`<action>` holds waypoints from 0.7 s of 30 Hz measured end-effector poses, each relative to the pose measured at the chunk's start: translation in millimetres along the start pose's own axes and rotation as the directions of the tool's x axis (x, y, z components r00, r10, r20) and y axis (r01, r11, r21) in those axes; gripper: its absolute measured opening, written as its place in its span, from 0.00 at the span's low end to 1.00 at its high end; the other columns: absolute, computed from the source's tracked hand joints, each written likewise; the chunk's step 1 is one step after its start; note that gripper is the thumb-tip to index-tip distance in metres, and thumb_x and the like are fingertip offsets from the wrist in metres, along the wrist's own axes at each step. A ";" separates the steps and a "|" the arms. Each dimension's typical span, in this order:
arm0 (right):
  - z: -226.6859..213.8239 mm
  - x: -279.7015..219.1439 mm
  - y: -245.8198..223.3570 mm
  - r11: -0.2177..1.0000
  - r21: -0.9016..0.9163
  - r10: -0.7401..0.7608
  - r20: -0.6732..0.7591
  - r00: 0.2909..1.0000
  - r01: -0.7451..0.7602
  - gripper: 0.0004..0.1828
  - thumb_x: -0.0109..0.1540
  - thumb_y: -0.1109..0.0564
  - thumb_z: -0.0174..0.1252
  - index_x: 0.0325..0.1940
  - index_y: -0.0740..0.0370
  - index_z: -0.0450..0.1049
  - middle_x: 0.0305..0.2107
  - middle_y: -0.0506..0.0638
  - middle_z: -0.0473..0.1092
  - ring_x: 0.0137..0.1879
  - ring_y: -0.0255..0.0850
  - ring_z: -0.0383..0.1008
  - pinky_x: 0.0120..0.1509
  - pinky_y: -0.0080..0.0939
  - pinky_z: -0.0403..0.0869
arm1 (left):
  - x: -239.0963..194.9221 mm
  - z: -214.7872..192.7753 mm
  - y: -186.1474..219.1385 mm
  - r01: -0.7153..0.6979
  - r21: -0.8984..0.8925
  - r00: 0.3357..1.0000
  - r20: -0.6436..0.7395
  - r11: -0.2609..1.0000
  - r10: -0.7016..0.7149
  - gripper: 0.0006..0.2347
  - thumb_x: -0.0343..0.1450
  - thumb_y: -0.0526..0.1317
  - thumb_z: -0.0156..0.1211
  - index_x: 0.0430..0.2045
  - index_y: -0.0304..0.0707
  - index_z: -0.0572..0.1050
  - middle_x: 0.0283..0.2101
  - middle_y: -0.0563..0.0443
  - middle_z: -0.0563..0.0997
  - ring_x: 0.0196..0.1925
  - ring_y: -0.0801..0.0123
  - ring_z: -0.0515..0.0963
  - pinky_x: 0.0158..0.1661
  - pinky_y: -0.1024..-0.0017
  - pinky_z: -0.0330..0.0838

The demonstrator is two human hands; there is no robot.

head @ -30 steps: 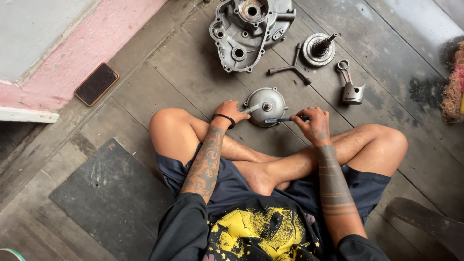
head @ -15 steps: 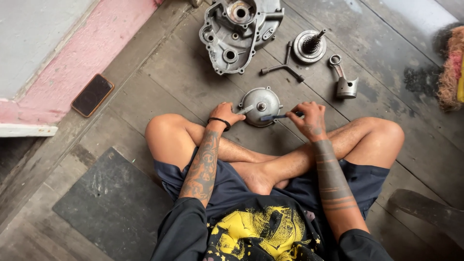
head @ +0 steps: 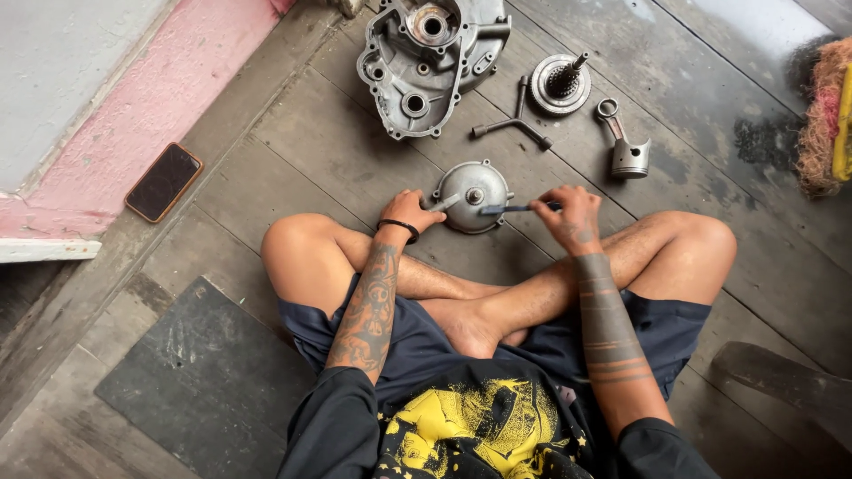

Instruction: A person is sitting on a wooden floor, using a small screwdriver to scrape and clean the interior of a circular motorcycle engine component.

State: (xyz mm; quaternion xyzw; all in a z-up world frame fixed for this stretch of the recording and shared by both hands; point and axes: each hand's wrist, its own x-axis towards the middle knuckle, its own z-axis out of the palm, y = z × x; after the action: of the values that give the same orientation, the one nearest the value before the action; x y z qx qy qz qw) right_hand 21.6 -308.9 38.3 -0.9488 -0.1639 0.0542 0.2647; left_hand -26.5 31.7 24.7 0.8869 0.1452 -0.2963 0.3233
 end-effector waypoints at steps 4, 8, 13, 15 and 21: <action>-2.2 -0.1 2.8 1.000 -0.013 -0.014 -0.002 1.000 0.014 0.16 0.65 0.34 0.61 0.35 0.44 0.80 0.29 0.45 0.71 0.44 0.45 0.71 0.59 0.49 0.60 | 2.0 1.4 -1.0 0.003 -0.011 1.000 0.010 1.000 -0.002 0.27 0.62 0.57 0.65 0.48 0.33 0.76 0.53 0.39 0.75 0.61 0.44 0.75 0.57 0.45 0.71; 13.0 1.4 6.8 0.995 -0.070 0.063 -0.078 0.995 -0.069 0.15 0.66 0.37 0.61 0.34 0.46 0.78 0.28 0.48 0.70 0.43 0.49 0.70 0.56 0.53 0.62 | -2.1 0.0 -0.9 -0.006 -0.006 1.000 -0.002 1.000 0.006 0.27 0.63 0.55 0.64 0.48 0.33 0.76 0.52 0.39 0.75 0.60 0.44 0.76 0.56 0.45 0.71; 22.9 2.6 18.0 0.992 -0.112 0.062 -0.010 0.998 -0.063 0.19 0.66 0.35 0.57 0.34 0.48 0.77 0.28 0.52 0.69 0.42 0.54 0.70 0.50 0.55 0.66 | -1.3 0.2 0.8 0.003 -0.005 1.000 0.006 1.000 -0.003 0.27 0.63 0.56 0.64 0.49 0.34 0.76 0.53 0.40 0.75 0.61 0.46 0.75 0.56 0.45 0.71; 18.2 3.1 20.1 0.975 -0.187 0.101 -0.104 0.989 -0.120 0.18 0.67 0.38 0.59 0.33 0.51 0.76 0.28 0.52 0.67 0.42 0.54 0.69 0.50 0.57 0.64 | -5.0 -0.9 3.7 -0.008 -0.008 1.000 -0.003 1.000 0.008 0.28 0.64 0.55 0.63 0.51 0.32 0.75 0.54 0.38 0.75 0.61 0.44 0.75 0.57 0.44 0.71; -0.2 0.8 -18.0 0.983 -0.181 0.018 -0.064 0.998 -0.029 0.29 0.62 0.28 0.62 0.32 0.56 0.76 0.32 0.56 0.65 0.47 0.55 0.65 0.57 0.59 0.61 | -1.5 0.5 -0.5 -0.009 -0.010 1.000 0.007 1.000 0.009 0.28 0.64 0.55 0.64 0.50 0.32 0.75 0.53 0.39 0.75 0.61 0.45 0.75 0.56 0.46 0.71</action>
State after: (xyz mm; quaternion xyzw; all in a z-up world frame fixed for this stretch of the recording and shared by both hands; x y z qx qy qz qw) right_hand 17.3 -294.2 47.8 -0.9721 -0.1485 0.0124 0.1812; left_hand -28.1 31.7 25.1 0.8848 0.1418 -0.2973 0.3297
